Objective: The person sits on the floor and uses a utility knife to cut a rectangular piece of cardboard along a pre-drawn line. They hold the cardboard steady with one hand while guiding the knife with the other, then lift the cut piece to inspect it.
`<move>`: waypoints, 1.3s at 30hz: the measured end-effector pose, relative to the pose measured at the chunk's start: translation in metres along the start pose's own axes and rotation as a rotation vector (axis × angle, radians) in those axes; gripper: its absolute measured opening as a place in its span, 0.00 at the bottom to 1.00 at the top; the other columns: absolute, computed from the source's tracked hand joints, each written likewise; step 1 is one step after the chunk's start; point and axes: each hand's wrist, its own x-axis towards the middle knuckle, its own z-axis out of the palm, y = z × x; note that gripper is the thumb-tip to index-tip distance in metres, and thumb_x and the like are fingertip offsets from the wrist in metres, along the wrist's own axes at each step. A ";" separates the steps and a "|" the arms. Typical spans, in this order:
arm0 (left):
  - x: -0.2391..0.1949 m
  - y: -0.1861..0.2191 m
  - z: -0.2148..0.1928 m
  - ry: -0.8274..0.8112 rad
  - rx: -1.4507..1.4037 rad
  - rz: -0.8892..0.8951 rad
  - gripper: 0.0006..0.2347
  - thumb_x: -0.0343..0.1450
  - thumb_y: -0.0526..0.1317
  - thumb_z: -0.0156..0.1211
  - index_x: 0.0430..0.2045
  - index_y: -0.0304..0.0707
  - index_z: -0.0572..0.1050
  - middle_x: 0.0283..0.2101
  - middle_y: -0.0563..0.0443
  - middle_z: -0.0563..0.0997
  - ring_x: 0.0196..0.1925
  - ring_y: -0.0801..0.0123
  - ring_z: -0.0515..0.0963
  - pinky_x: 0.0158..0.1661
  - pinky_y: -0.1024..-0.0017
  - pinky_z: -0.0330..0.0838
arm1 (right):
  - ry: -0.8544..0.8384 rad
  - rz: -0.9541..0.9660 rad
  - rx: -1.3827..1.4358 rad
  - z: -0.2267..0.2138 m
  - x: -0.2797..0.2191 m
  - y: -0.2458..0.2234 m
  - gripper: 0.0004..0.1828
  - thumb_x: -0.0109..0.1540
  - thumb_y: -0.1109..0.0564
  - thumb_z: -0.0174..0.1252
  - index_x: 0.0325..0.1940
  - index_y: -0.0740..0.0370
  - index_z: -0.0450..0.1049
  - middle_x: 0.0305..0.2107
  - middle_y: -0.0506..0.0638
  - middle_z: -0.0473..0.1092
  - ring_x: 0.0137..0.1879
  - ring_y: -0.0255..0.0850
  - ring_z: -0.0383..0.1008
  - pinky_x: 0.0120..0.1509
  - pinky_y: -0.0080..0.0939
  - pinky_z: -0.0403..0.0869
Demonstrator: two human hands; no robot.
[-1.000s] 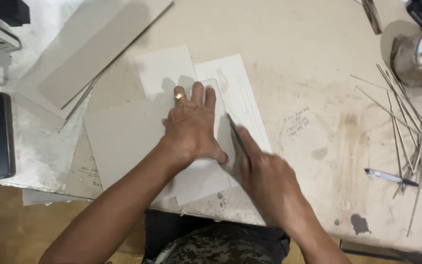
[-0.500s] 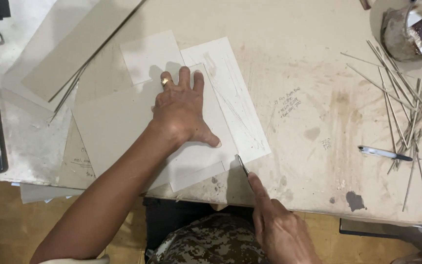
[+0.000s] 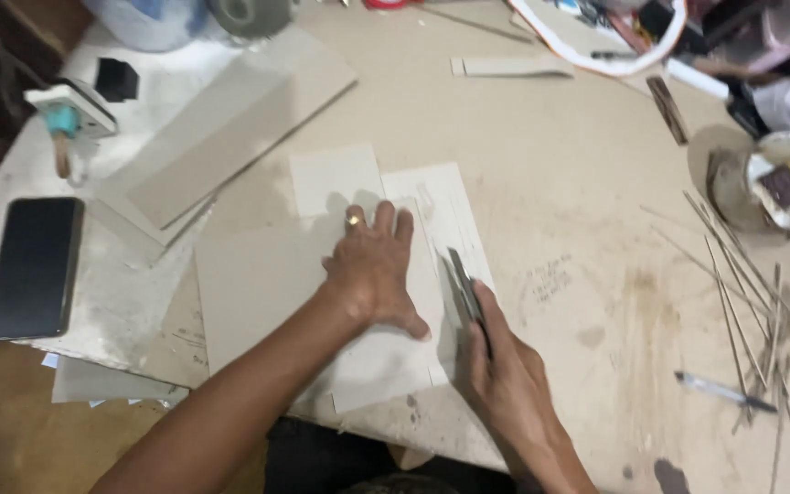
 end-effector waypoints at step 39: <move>0.003 -0.001 -0.008 -0.021 0.005 0.147 0.59 0.49 0.49 0.84 0.71 0.21 0.48 0.64 0.25 0.53 0.69 0.17 0.49 0.46 0.23 0.68 | -0.159 -0.132 -0.151 -0.037 0.065 -0.097 0.30 0.67 0.56 0.41 0.75 0.59 0.61 0.44 0.76 0.75 0.48 0.70 0.79 0.40 0.71 0.78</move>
